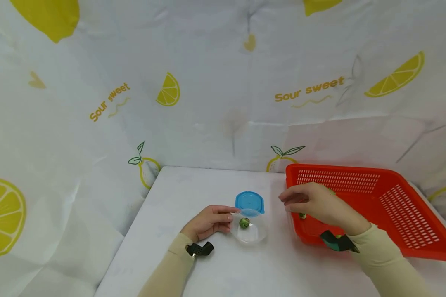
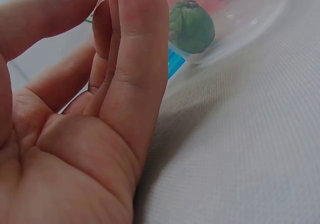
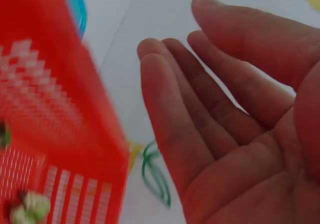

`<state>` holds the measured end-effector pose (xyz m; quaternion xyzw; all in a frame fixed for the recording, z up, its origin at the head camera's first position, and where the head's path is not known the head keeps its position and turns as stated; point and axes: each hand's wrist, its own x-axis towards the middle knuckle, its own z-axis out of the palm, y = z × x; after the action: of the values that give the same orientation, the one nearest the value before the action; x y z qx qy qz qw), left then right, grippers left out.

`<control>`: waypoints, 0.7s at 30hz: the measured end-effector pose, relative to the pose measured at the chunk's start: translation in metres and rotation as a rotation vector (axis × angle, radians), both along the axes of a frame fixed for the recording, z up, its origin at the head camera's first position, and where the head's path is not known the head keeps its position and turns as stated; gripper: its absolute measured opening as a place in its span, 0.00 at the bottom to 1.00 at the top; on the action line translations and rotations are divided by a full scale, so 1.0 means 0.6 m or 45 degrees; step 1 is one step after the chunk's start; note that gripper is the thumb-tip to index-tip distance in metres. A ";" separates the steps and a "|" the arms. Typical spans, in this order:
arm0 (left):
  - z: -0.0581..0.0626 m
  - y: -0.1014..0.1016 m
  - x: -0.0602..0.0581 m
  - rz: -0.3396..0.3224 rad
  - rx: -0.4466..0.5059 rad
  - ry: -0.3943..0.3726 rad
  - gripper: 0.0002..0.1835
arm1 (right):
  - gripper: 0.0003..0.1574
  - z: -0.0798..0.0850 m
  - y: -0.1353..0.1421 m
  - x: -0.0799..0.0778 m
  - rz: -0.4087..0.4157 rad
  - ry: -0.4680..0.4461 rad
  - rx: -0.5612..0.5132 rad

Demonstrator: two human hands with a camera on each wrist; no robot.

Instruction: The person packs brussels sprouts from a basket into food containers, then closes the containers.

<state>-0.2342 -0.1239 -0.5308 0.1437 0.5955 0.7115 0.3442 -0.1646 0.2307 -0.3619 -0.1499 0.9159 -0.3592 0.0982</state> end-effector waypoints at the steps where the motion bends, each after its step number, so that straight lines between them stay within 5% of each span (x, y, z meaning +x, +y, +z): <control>1: 0.000 0.000 0.001 0.002 0.000 -0.001 0.25 | 0.17 0.002 0.015 -0.006 -0.009 -0.002 0.016; 7: 0.001 0.000 0.003 0.009 0.017 -0.011 0.26 | 0.22 0.000 0.114 -0.040 -0.081 -0.029 0.057; 21: 0.003 -0.002 0.003 0.021 -0.004 -0.037 0.24 | 0.36 -0.078 0.288 -0.110 -0.198 -0.148 0.130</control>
<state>-0.2321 -0.1249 -0.5289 0.1278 0.5927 0.7154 0.3471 -0.2307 0.4038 -0.4086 -0.0520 0.9347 -0.3266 0.1305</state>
